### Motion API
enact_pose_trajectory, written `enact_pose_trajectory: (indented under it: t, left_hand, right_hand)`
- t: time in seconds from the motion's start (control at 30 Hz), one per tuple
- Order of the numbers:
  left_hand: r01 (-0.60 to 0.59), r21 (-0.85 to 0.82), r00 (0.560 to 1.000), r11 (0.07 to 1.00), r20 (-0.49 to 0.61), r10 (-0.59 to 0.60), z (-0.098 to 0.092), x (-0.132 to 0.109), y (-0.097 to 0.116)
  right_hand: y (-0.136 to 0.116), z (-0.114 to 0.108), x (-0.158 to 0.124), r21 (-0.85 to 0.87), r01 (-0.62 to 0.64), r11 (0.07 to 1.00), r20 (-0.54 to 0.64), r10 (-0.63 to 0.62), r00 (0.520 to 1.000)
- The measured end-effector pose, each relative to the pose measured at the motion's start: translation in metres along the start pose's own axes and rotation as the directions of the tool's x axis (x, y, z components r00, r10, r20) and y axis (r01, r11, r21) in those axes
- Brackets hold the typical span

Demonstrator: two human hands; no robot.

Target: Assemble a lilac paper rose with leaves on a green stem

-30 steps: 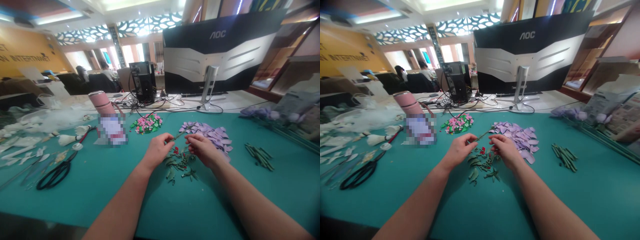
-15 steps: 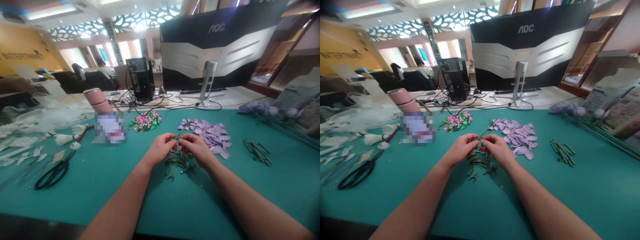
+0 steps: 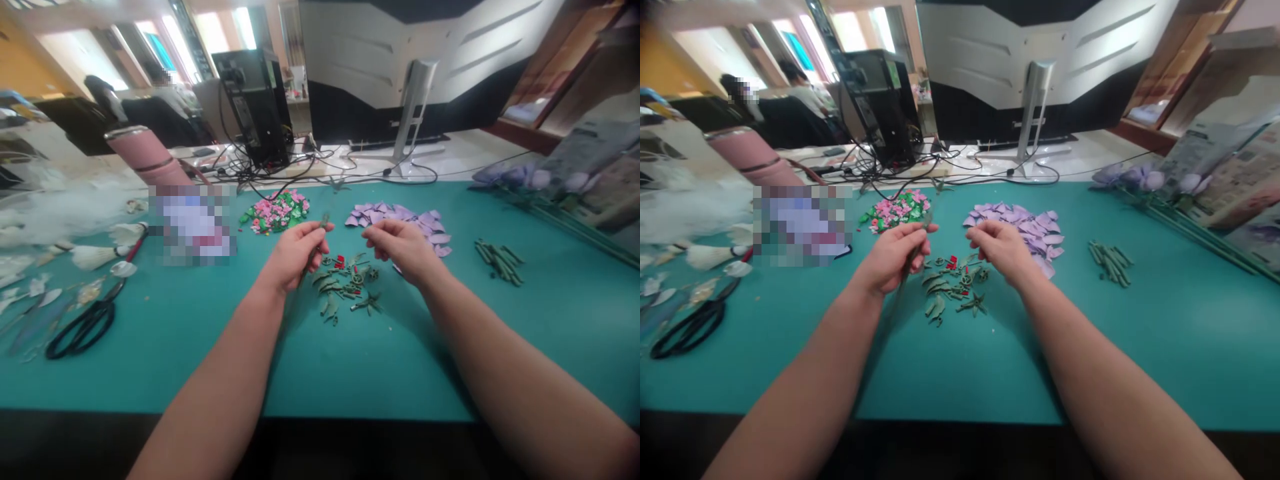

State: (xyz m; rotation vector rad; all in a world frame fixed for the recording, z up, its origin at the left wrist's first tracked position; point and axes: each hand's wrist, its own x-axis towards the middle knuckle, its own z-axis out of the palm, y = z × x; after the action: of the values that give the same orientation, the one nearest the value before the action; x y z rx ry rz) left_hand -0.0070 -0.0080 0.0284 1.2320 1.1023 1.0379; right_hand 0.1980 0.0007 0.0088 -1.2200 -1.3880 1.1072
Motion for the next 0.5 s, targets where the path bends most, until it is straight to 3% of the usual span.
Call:
enact_pose_trajectory:
  t: [0.2,0.37,0.5]
  left_hand:
    - [0.021,-0.228,0.999,0.973,-0.043,-0.032,-0.009,0.004,0.001]
    - [-0.005,-0.291,0.997,0.957,-0.077,-0.018,-0.014,0.005,0.003]
    - [-0.010,-0.292,0.997,0.957,-0.082,-0.014,-0.018,0.005,0.004]
  right_hand:
    - [0.007,-0.023,0.008,-0.345,0.039,0.938,0.063,-0.019,0.998]
    - [0.015,-0.033,0.011,-0.671,0.123,0.731,0.163,-0.016,0.987]
    - [0.016,-0.035,0.007,-0.756,0.212,0.619,0.316,0.062,0.947]
